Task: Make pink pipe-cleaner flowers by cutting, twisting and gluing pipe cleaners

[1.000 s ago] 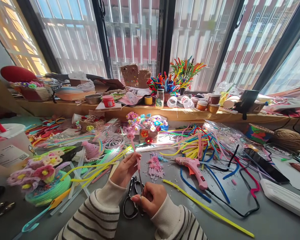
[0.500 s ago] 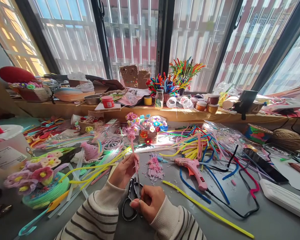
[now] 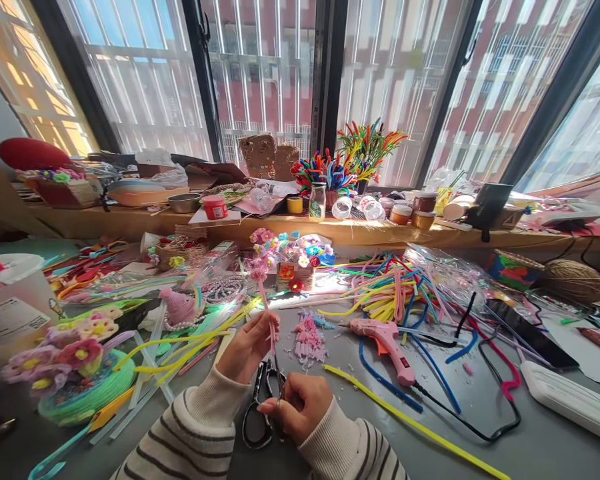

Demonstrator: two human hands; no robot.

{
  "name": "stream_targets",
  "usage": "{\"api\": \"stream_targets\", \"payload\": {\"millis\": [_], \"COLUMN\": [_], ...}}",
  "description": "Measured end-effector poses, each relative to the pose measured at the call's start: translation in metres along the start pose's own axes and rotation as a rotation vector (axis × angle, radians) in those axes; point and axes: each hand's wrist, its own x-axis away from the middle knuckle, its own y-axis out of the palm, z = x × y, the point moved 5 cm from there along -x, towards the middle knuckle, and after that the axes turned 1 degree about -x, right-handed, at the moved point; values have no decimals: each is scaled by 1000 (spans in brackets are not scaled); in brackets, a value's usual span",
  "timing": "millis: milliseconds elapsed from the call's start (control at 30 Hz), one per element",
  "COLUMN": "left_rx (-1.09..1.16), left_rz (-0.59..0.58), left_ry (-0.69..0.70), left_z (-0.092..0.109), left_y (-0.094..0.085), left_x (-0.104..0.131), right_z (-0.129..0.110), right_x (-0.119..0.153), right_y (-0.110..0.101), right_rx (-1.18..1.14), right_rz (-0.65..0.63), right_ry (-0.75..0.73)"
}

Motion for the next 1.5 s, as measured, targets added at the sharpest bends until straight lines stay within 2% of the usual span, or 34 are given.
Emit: {"api": "stream_targets", "payload": {"millis": [167,467,767,1033,1167,1367,1500], "left_rx": [13,-62,-18,-86,-63,-44,-71], "left_rz": [-2,-74,15,-67,-45,-6,-27], "left_ry": [14,-64,37,11,25,32,11], "left_z": [0,-5,4,-1,1,4,2], "left_y": [-2,4,2,6,5,5,7], "left_x": [-1,2,3,3,3,3,4], "right_z": [-2,-5,0,-10,-6,-4,-6], "right_x": [0,4,2,4,2,1,3], "right_y": [2,3,1,0,-2,-1,-1], "right_rx": [-44,-38,-10,-29,-7,-16,-51], "right_rz": [-39,-46,-21,-18,43,8,9], "right_ry": [8,21,-31,-2,-10,-28,2]}}
